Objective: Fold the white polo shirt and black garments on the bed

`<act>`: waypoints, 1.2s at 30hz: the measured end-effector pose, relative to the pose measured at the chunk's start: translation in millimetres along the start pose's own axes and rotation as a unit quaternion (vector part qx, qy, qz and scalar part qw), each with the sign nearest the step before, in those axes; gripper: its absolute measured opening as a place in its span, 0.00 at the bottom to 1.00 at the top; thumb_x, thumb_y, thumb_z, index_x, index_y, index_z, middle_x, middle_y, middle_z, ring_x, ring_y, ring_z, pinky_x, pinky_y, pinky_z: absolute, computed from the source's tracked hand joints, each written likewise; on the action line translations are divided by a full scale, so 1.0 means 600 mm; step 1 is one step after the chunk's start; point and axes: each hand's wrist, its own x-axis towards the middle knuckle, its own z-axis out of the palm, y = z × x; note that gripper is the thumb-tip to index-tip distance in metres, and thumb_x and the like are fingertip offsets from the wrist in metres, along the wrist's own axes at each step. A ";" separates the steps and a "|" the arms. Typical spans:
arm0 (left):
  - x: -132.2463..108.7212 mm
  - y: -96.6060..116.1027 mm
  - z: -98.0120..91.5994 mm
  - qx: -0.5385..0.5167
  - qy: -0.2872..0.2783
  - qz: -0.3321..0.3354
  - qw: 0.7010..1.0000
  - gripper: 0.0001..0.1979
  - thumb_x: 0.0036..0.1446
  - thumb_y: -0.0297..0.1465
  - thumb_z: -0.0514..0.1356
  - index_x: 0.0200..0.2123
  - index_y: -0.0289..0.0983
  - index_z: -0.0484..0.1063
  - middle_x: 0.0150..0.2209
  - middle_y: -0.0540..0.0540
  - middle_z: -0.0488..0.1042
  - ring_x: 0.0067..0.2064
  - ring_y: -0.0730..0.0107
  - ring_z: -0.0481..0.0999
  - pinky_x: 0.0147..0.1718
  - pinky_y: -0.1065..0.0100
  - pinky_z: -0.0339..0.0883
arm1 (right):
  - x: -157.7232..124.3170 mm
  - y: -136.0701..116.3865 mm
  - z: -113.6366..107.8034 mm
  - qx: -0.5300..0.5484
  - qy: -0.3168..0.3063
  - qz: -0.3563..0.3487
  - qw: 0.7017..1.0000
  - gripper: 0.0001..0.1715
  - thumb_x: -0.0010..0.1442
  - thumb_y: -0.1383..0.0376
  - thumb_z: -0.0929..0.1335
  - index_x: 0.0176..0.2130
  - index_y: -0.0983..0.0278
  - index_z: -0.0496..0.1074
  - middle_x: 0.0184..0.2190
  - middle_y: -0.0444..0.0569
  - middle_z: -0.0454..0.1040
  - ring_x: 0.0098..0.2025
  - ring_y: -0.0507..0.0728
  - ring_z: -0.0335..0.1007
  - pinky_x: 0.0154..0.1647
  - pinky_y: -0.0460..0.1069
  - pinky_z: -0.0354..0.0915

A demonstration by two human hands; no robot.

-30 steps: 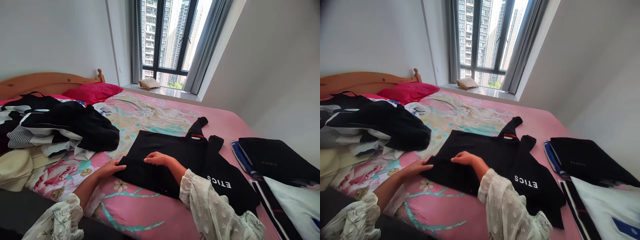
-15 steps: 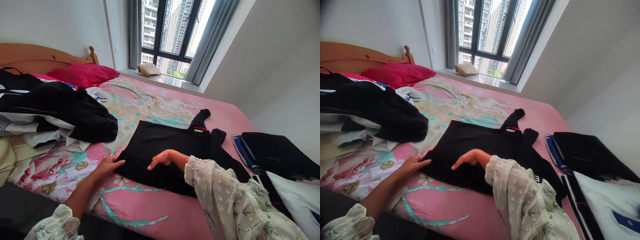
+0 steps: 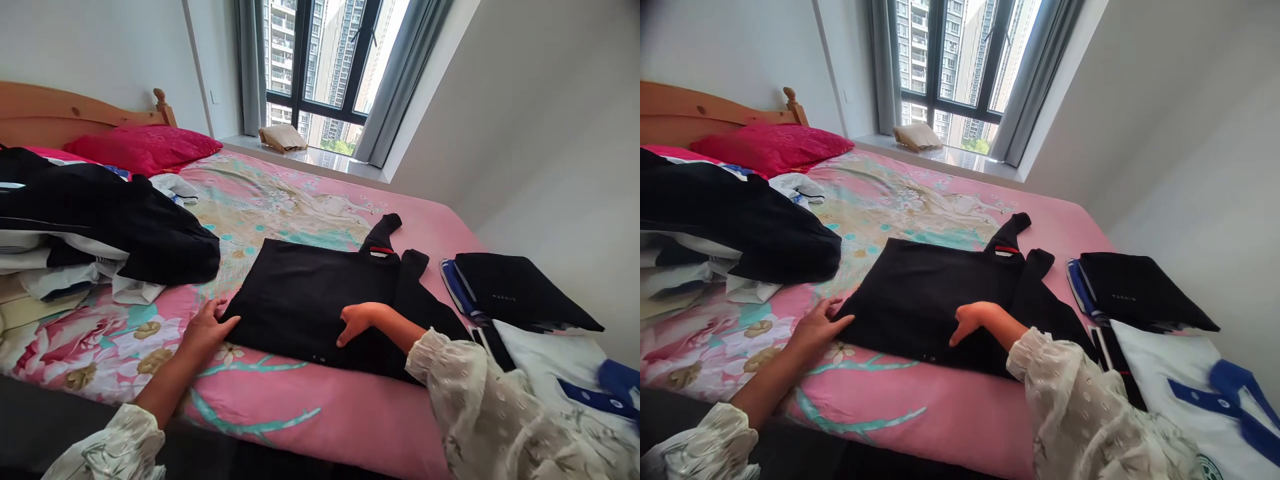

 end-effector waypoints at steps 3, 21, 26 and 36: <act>-0.029 0.039 0.017 0.048 0.086 0.149 0.984 0.22 0.54 0.36 0.55 0.51 0.37 0.68 0.51 0.40 0.73 0.54 0.54 0.69 0.56 0.57 0.58 | -0.044 -0.040 0.013 -0.030 0.126 -0.030 0.991 0.19 0.55 0.56 0.69 0.43 0.64 0.72 0.45 0.54 0.73 0.51 0.63 0.67 0.53 0.57 0.61; -0.088 0.156 0.110 0.199 -0.111 0.306 0.924 0.22 0.61 0.38 0.48 0.57 0.46 0.65 0.64 0.44 0.59 0.66 0.56 0.52 0.62 0.45 0.35 | -0.158 -0.014 0.177 -0.076 0.210 0.023 0.975 0.31 0.65 0.55 0.55 0.64 0.63 0.55 0.66 0.52 0.49 0.68 0.62 0.41 0.64 0.64 0.44; -0.118 0.150 0.136 0.236 -0.178 0.287 0.911 0.26 0.61 0.39 0.46 0.63 0.46 0.55 0.67 0.47 0.48 0.68 0.56 0.44 0.61 0.41 0.29 | -0.117 -0.019 0.208 -0.085 0.241 -0.030 0.966 0.38 0.63 0.47 0.57 0.65 0.62 0.51 0.67 0.51 0.42 0.69 0.62 0.33 0.66 0.65 0.33; -0.093 0.159 0.118 0.297 -0.181 0.223 0.911 0.35 0.55 0.50 0.51 0.64 0.45 0.53 0.68 0.43 0.46 0.68 0.52 0.42 0.60 0.38 0.24 | -0.116 0.039 0.188 -0.049 0.313 -0.062 0.946 0.30 0.66 0.52 0.56 0.61 0.63 0.60 0.63 0.49 0.57 0.67 0.58 0.44 0.67 0.59 0.40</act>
